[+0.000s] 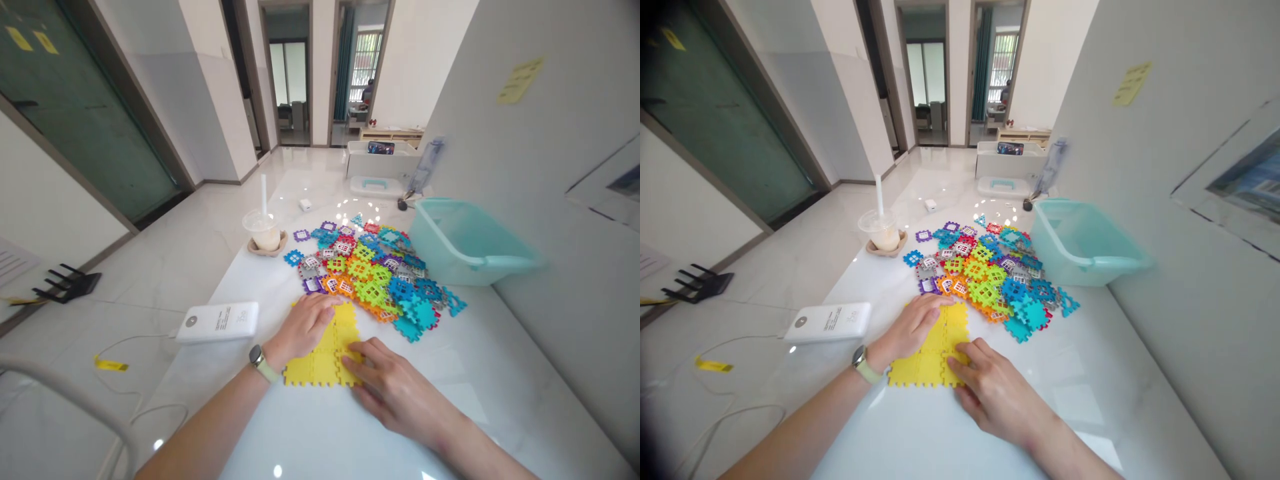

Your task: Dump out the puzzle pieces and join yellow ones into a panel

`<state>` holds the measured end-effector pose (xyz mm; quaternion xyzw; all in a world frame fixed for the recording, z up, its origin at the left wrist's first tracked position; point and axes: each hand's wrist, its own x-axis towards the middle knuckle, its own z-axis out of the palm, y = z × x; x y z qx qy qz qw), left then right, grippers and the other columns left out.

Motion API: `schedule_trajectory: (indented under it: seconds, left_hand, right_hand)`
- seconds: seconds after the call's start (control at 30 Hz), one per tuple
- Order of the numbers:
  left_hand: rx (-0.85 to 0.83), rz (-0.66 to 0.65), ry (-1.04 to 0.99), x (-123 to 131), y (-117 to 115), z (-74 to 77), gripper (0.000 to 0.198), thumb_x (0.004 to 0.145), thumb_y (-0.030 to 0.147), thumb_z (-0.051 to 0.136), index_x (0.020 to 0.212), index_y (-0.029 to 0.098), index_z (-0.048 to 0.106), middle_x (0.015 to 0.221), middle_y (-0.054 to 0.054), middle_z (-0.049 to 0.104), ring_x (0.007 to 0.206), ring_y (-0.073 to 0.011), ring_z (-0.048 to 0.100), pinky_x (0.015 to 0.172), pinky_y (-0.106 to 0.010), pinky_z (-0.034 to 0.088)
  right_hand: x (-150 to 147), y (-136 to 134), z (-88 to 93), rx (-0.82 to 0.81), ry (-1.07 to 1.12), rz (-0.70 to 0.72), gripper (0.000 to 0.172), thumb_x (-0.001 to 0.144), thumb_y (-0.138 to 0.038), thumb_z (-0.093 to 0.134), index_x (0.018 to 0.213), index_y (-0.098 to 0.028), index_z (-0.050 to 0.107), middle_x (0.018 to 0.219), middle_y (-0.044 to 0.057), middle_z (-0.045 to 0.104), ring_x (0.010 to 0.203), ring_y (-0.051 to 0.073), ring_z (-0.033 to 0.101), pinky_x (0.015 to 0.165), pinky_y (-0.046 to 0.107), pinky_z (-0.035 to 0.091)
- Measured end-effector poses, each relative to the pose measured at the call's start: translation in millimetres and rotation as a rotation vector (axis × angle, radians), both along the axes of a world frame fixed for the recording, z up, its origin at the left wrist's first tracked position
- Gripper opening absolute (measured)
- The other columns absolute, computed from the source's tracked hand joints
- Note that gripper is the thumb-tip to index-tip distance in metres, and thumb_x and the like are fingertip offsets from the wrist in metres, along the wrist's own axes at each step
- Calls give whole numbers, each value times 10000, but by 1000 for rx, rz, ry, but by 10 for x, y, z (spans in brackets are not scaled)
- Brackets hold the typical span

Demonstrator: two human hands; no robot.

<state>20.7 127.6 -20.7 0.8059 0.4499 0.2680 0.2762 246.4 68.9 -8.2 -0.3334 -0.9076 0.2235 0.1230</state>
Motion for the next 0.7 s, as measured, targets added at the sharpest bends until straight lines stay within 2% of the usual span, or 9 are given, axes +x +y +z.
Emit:
schedule_trajectory:
  seconds: [0.2,0.33,0.43,0.6,0.7]
  left_hand:
    - [-17,11,-18,2,-28,1,541,1048,437,139,1316,248,569,1336,-30,620,1235,-225,532,1085,-403,384]
    - [-6,11,-31,18,-40,9,580,1037,489,116,1321,259,566,1321,-32,628,1213,-234,540,1072,-413,391]
    - [5,4,-8,28,-41,23,588,1033,511,126,1333,260,564,1335,-39,621,1219,-240,534,1072,-420,389]
    - [16,-6,12,25,-34,16,531,1047,446,154,1328,252,560,1344,-31,616,1234,-228,523,1079,-411,381]
    - [17,-11,0,12,-20,-6,496,1050,417,185,1312,247,571,1340,-25,621,1242,-228,522,1089,-414,368]
  right_hand:
    - [1,-19,18,5,12,-24,263,916,-174,540,1147,-210,660,1113,117,615,977,250,583,819,390,555]
    - [-60,-65,39,87,-78,11,279,917,-81,454,1074,-185,661,1009,117,636,915,261,565,759,398,525]
    - [-119,-70,39,84,-123,16,225,905,-95,473,1009,-171,658,947,108,638,887,262,566,746,397,516]
    - [-111,19,103,40,-48,9,147,936,-179,519,921,-190,665,960,84,660,898,237,607,791,374,530]
    - [59,62,254,124,121,-56,201,972,-196,481,1026,-212,673,1081,97,663,960,225,640,834,362,544]
